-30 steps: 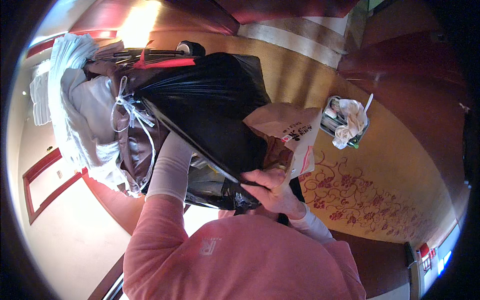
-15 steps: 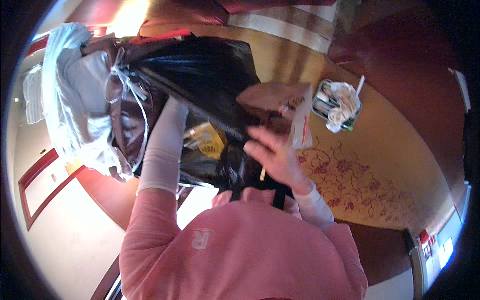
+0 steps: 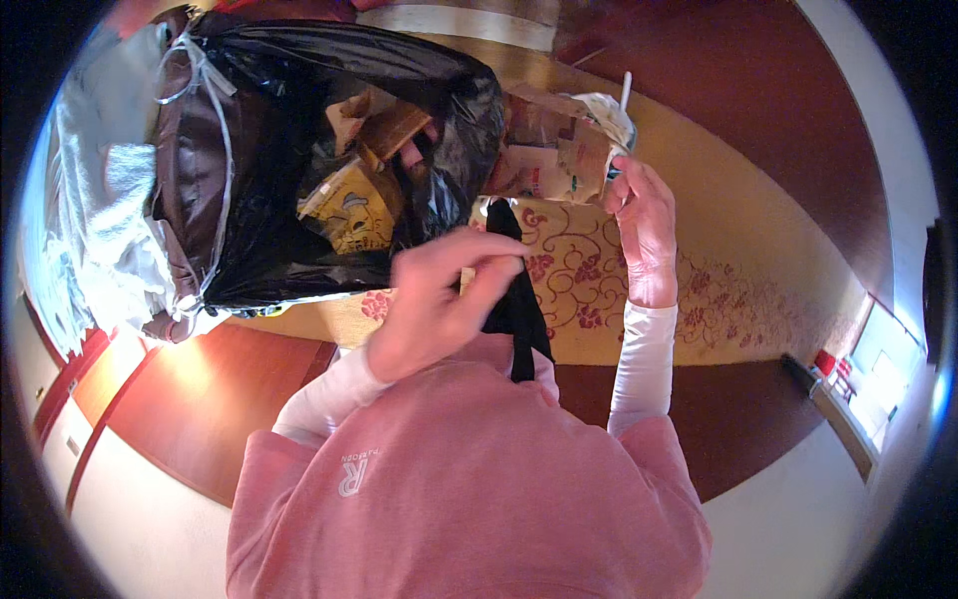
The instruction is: The person gathers various items from a hotel room, including a snack packet, water bottles, and paper waste, and places them into a brown paper bag. They then move to the hallway and transfer the contents into a black trash bag.
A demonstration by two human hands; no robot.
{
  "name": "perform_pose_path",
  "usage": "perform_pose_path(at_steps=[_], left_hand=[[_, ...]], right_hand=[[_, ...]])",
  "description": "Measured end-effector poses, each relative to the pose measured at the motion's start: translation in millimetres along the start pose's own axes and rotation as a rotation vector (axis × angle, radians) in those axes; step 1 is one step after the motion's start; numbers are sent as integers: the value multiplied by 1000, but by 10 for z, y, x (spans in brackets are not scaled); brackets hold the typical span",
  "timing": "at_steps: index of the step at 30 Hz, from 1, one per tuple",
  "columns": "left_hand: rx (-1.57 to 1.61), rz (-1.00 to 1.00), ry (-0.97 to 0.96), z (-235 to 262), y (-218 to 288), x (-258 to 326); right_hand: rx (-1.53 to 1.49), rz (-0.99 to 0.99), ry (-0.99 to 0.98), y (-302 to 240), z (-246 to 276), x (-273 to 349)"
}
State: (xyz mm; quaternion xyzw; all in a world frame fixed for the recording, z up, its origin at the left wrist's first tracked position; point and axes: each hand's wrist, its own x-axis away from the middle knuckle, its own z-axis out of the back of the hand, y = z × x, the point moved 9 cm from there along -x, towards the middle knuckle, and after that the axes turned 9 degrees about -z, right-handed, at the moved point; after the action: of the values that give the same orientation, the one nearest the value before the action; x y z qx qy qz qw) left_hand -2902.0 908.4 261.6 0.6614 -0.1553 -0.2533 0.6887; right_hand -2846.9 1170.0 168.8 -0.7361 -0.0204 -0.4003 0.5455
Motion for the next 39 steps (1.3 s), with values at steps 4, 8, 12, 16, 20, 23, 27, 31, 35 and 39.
perform_pose_path(at_steps=[4, 8, 12, 16, 20, 23, 27, 31, 35, 39], left_hand=[[-24, -22, -101, -731, -468, 31], [-123, -229, -148, -1600, -945, -78], [-310, -11, -921, -2671, -2177, -24], [-847, 13, -1089, -2283, -3293, 240], [-1165, 8, -1123, -2290, -3833, 494], [-1109, 84, -1247, -2467, -4130, 538], [-1189, -67, -1399, -2679, -4558, 649], [-1280, -147, -1376, -2800, -5158, 791], [-1203, -43, -1293, -2986, -5629, 708], [-842, -97, -1030, -3310, -5580, 402]], right_hand=[[-105, -7, 63, -53, 197, 348], [-215, 19, 173, 120, 555, 735], [-322, 61, 299, 421, 1058, 902], [-449, 44, 339, 849, 1591, 1034], [-687, 45, 350, 1683, 2026, 936], [-806, 13, 411, 2373, 2298, 771], [-897, 0, 494, 3079, 2580, 618], [-866, -118, 629, 3769, 2751, 264], [-806, -212, 635, 4349, 2660, -304], [-961, -117, 591, 4505, 2661, -406]])
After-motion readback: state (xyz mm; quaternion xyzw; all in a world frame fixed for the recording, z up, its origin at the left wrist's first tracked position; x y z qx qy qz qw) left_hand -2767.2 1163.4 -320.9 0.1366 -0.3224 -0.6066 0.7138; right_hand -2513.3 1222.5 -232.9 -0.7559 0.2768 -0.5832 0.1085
